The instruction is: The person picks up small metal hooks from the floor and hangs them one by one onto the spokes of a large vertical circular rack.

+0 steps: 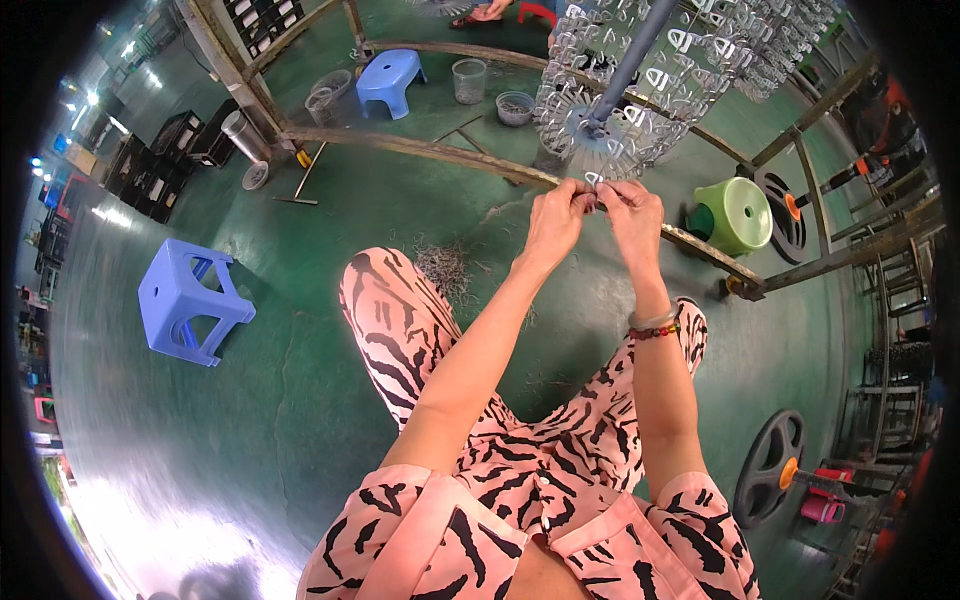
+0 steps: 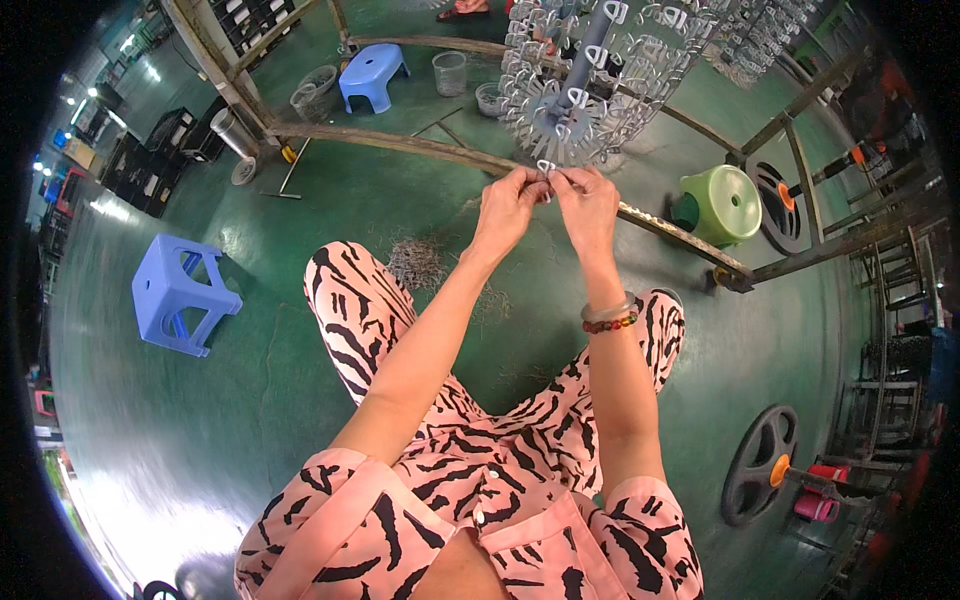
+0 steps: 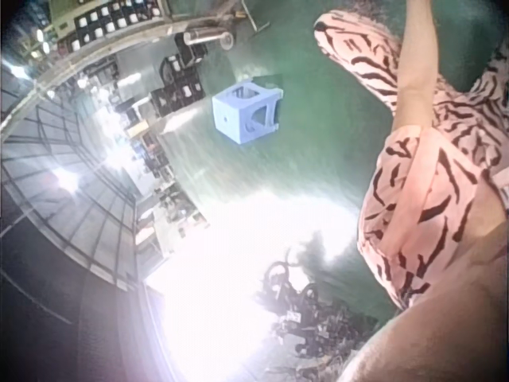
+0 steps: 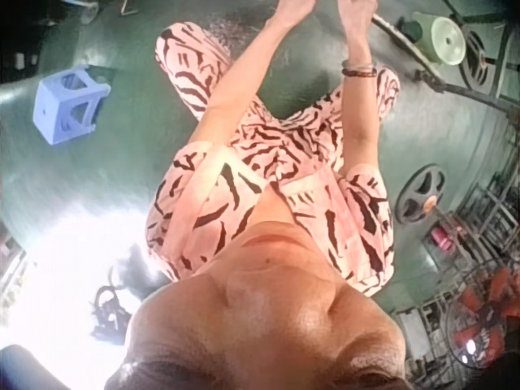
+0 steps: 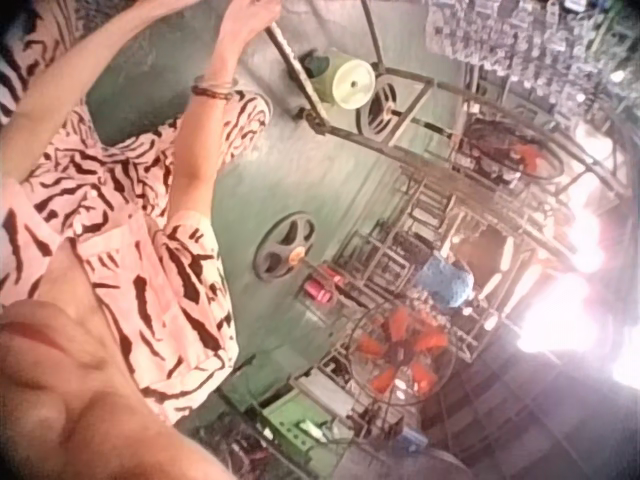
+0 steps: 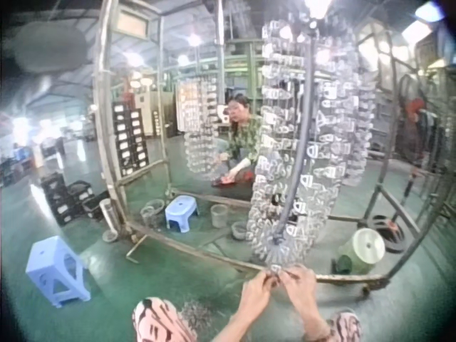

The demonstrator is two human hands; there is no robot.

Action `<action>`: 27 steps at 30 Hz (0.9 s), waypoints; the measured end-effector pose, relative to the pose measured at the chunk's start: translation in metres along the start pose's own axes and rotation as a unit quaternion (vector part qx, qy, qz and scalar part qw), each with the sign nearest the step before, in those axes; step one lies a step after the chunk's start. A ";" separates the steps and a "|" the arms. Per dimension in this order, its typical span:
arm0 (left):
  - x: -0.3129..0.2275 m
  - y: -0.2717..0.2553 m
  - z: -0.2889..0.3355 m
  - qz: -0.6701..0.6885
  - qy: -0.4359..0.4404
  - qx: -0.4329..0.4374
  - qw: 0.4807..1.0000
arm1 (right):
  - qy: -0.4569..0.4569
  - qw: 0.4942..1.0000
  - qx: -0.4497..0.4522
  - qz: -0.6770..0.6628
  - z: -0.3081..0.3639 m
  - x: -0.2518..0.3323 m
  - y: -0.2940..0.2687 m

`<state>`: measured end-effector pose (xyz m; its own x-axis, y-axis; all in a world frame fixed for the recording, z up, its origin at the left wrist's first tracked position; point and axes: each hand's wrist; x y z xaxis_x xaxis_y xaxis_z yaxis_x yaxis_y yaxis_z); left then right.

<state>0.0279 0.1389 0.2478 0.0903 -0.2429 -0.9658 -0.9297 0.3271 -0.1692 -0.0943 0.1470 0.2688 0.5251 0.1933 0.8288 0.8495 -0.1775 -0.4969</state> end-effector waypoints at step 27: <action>0.053 -0.105 -0.014 0.029 -0.035 0.010 0.999 | 0.034 0.992 -0.004 0.123 -0.006 -0.043 0.010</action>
<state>0.1251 0.0785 0.2168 0.0623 -0.1581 -0.9855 -0.9267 0.3576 -0.1159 -0.1086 0.1313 0.2302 0.7121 0.0775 0.6978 0.6950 -0.2187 -0.6849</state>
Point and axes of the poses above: each hand's wrist, its own z-axis away from the middle knuckle, its own y-axis out of the palm, x = y × z, and after that the axes turned 15 degrees about x, right-handed
